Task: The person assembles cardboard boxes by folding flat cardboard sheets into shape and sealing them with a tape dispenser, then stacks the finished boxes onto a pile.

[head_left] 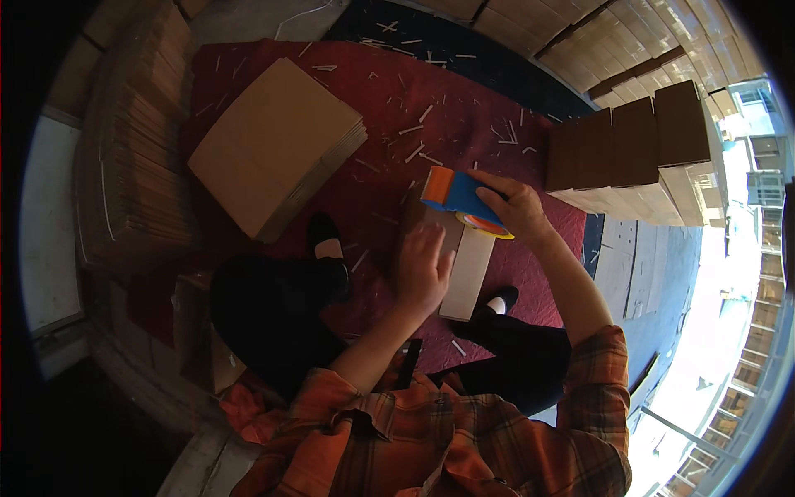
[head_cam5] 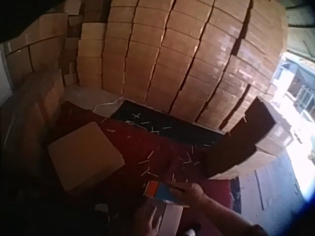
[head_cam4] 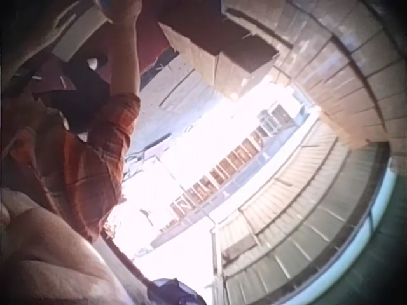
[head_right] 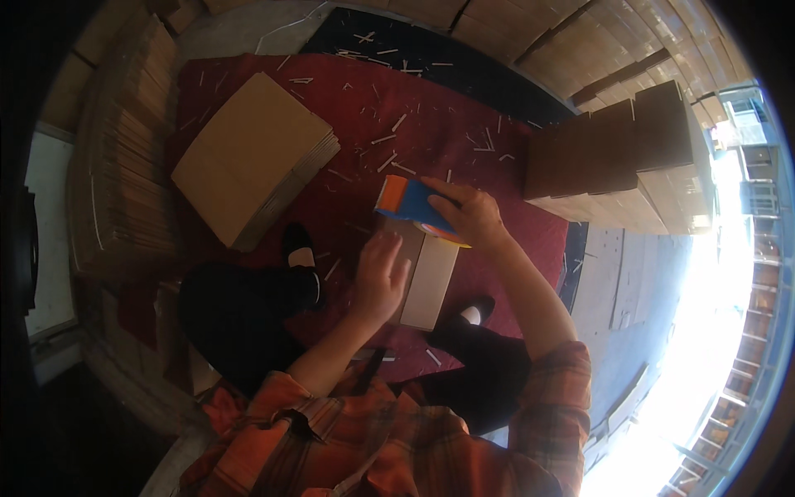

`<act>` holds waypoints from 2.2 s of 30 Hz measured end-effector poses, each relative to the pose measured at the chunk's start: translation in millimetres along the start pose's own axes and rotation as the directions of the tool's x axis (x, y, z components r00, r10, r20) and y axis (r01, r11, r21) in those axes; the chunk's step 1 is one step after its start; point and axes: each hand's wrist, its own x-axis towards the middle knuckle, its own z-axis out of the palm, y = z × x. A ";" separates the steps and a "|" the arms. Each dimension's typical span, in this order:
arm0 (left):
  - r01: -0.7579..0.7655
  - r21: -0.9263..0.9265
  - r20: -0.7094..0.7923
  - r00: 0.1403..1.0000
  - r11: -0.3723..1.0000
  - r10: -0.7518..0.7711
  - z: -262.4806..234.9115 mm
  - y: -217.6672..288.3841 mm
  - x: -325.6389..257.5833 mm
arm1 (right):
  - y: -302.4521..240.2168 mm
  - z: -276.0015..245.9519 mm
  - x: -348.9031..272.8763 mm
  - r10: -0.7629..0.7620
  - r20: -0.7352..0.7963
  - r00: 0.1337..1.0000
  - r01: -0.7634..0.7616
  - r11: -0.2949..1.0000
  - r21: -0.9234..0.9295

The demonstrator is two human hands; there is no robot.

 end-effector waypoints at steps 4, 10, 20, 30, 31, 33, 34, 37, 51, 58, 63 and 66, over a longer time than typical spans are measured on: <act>-0.283 0.529 0.297 0.945 0.800 0.138 11.8 20.5 -10.0 | -9.6 0.9 0.3 0.003 0.018 1.000 -0.001 0.997 -0.074; -0.314 0.569 0.318 0.936 0.760 0.149 15.1 14.8 -16.2 | -53.5 -11.6 7.5 0.057 0.195 0.979 0.018 0.933 -0.360; -0.328 0.570 0.282 0.939 0.753 0.195 15.9 9.6 -11.6 | -157.1 59.7 117.3 0.097 0.579 0.810 0.359 0.698 -0.620; -0.340 0.572 0.372 0.919 0.746 0.133 20.7 3.6 -10.6 | -152.6 147.9 169.6 0.633 0.545 0.549 0.428 0.347 -0.834; -0.344 0.572 0.391 0.912 0.744 0.121 21.0 4.3 -9.7 | -149.4 153.4 174.0 0.667 0.523 0.532 0.448 0.302 -0.841; -0.341 0.574 0.394 0.912 0.744 0.114 21.1 4.1 -9.7 | -150.9 164.9 185.7 0.715 0.519 0.469 0.457 0.306 -0.835; -0.337 0.583 0.396 0.913 0.739 0.104 20.6 2.7 -10.5 | -155.6 171.7 191.8 0.752 0.517 0.408 0.468 0.314 -0.826; -0.338 0.589 0.387 0.915 0.735 0.111 23.1 1.5 -11.1 | -164.9 185.1 210.8 0.854 0.473 0.216 0.481 0.329 -0.813; -0.337 0.464 0.462 0.881 0.819 0.101 26.4 -0.5 -8.1 | -109.7 202.3 187.9 0.877 0.389 0.282 0.557 0.181 -0.811; -0.350 0.516 0.424 0.898 0.782 0.122 29.7 -1.0 -6.8 | -107.8 198.5 188.6 0.877 0.461 0.137 0.641 0.276 -0.716; -0.350 0.513 0.472 0.878 0.784 0.083 34.1 -4.6 -6.8 | -130.4 164.9 168.8 0.771 0.469 0.431 0.405 0.299 -0.864; -0.341 0.549 0.416 0.903 0.763 0.105 29.6 -2.2 -5.5 | -149.3 121.8 156.8 0.703 0.561 0.438 0.456 0.364 -0.812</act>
